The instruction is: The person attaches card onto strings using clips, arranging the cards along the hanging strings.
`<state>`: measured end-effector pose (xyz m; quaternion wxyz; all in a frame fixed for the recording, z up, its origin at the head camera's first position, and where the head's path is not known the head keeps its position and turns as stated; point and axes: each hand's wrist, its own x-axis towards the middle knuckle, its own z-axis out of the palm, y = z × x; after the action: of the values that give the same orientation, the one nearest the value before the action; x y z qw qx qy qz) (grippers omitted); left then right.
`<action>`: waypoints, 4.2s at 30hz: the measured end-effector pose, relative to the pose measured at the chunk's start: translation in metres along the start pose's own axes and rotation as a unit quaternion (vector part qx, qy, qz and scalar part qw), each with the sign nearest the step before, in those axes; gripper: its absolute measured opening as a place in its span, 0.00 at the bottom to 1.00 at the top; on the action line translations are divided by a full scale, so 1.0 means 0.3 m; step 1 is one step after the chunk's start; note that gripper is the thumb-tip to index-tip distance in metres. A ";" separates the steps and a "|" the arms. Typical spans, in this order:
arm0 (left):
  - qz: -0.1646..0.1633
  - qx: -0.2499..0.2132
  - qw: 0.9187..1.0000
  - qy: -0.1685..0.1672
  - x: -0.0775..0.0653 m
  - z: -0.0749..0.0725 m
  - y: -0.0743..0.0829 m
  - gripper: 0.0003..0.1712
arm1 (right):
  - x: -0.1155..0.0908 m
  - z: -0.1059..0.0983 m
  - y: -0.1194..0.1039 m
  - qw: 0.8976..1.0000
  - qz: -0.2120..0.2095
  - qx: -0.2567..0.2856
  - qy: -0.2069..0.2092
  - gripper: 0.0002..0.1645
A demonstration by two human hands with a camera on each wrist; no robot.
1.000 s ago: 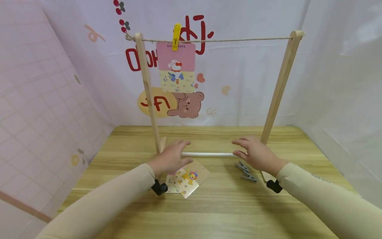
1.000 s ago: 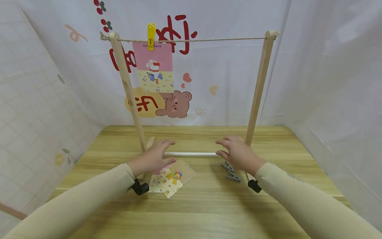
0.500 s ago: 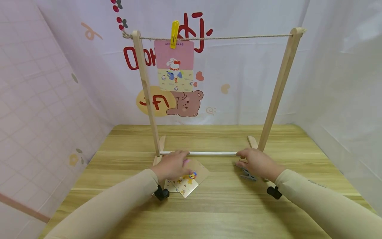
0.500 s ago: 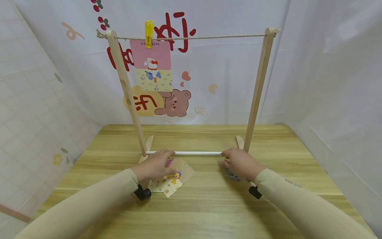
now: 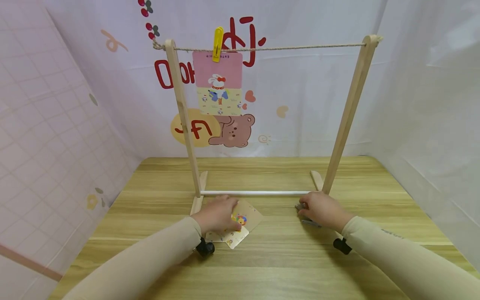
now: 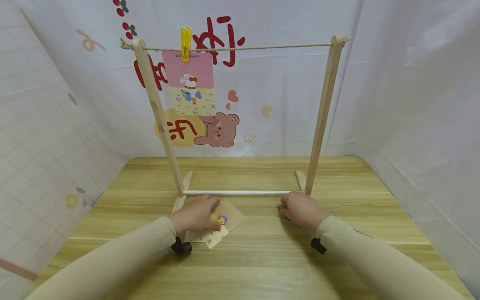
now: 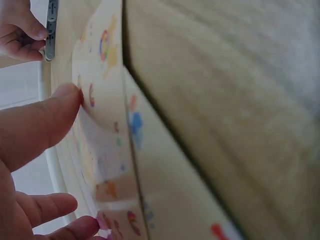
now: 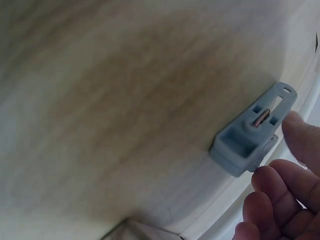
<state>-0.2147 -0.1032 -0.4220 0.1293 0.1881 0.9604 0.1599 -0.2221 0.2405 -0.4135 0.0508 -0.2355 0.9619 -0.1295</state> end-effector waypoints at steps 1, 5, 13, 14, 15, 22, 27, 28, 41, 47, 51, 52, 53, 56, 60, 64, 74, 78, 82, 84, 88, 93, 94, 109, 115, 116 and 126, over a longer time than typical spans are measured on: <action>0.000 0.002 1.000 -0.004 -0.001 0.001 0.000 0.52 | 0.000 0.000 -0.002 1.000 -0.003 -0.006 0.003 0.07; -0.001 0.010 1.000 -0.009 -0.002 0.000 0.000 0.52 | 0.002 0.001 -0.009 1.000 0.006 -0.015 0.003 0.06; -0.001 0.032 0.999 -0.025 0.010 -0.010 0.005 0.46 | 0.004 0.015 0.001 0.999 0.022 -0.028 0.015 0.17; -0.002 0.033 0.999 -0.027 0.012 -0.011 0.006 0.46 | 0.005 0.017 0.004 0.999 0.021 -0.029 0.016 0.18; -0.002 0.033 0.999 -0.028 0.014 -0.012 0.005 0.45 | 0.006 0.019 0.006 0.999 0.024 -0.029 0.016 0.17; -0.017 -0.013 0.999 -0.037 0.025 -0.017 0.008 0.51 | 0.016 0.023 0.008 0.999 0.025 -0.030 0.005 0.09; -0.032 -0.046 0.998 -0.040 0.028 -0.018 0.008 0.54 | 0.022 0.019 0.001 0.999 0.022 -0.040 -0.003 0.13; -0.034 -0.046 0.998 -0.039 0.028 -0.017 0.008 0.54 | 0.023 0.020 0.001 0.999 0.022 -0.040 -0.005 0.13; -0.061 -0.057 0.996 -0.026 0.033 -0.006 0.023 0.53 | 0.043 0.039 -0.001 0.999 0.012 -0.044 -0.012 0.11; -0.067 -0.083 0.994 -0.030 0.038 -0.003 0.022 0.52 | 0.045 0.041 0.000 0.999 0.012 -0.040 -0.015 0.10; -0.062 -0.089 0.994 -0.030 0.039 -0.002 0.020 0.52 | 0.044 0.040 -0.001 0.999 0.011 -0.031 -0.015 0.09; -0.060 -0.087 0.994 -0.029 0.040 -0.002 0.019 0.52 | 0.044 0.039 -0.002 0.999 0.010 -0.030 -0.014 0.08; -0.059 -0.084 0.994 -0.029 0.040 -0.002 0.020 0.51 | 0.044 0.038 -0.002 0.999 0.010 -0.029 -0.014 0.08; -0.059 -0.070 0.995 -0.025 0.044 0.000 0.023 0.50 | 0.045 0.035 -0.003 0.999 0.010 -0.029 -0.014 0.08; -0.069 -0.052 0.996 -0.014 0.051 0.007 0.034 0.44 | 0.045 0.033 -0.006 0.999 0.007 -0.030 -0.016 0.08; -0.077 -0.051 0.996 -0.009 0.057 0.012 0.046 0.38 | 0.044 0.030 -0.010 0.999 0.007 -0.031 -0.016 0.10; -0.089 -0.098 0.991 -0.014 0.068 0.013 0.048 0.42 | 0.042 0.029 -0.016 1.000 0.003 -0.028 -0.010 0.12; -0.089 -0.110 0.990 -0.012 0.068 0.011 0.046 0.46 | 0.043 0.030 -0.015 1.000 0.002 -0.028 -0.008 0.12; -0.091 -0.123 0.988 -0.014 0.070 0.012 0.041 0.49 | 0.045 0.033 -0.011 1.000 0.001 -0.028 -0.008 0.13; -0.091 -0.128 0.987 -0.015 0.071 0.012 0.038 0.49 | 0.046 0.034 -0.009 1.000 0.003 -0.025 -0.008 0.13; -0.090 -0.137 0.986 -0.021 0.072 0.011 0.031 0.50 | 0.049 0.038 -0.005 1.000 0.006 -0.022 -0.006 0.14; -0.071 -0.146 0.987 -0.018 0.075 0.005 0.015 0.43 | 0.051 0.037 -0.002 1.000 0.009 -0.019 -0.005 0.14; -0.067 -0.150 0.986 -0.016 0.075 0.002 0.012 0.39 | 0.051 0.036 -0.003 1.000 0.011 -0.018 -0.005 0.14; -0.054 -0.206 0.977 0.024 0.070 -0.038 0.005 0.13 | 0.054 0.033 -0.005 0.999 -0.010 0.010 0.041 0.13; -0.043 -0.243 0.968 0.040 0.075 -0.049 0.000 0.12 | 0.056 0.029 -0.003 0.997 -0.031 0.015 0.071 0.17; -0.042 -0.253 0.966 0.040 0.074 -0.053 0.001 0.11 | 0.057 0.028 -0.004 0.996 -0.036 0.013 0.078 0.18; -0.017 -0.302 0.952 0.042 0.063 -0.090 0.009 0.09 | 0.050 -0.009 -0.028 0.992 -0.038 0.060 0.105 0.15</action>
<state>-0.2390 -0.1002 -0.3999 0.1425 0.1168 0.8749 0.4479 -0.2322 0.2268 -0.4093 -0.0419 -0.2531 0.9428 -0.2129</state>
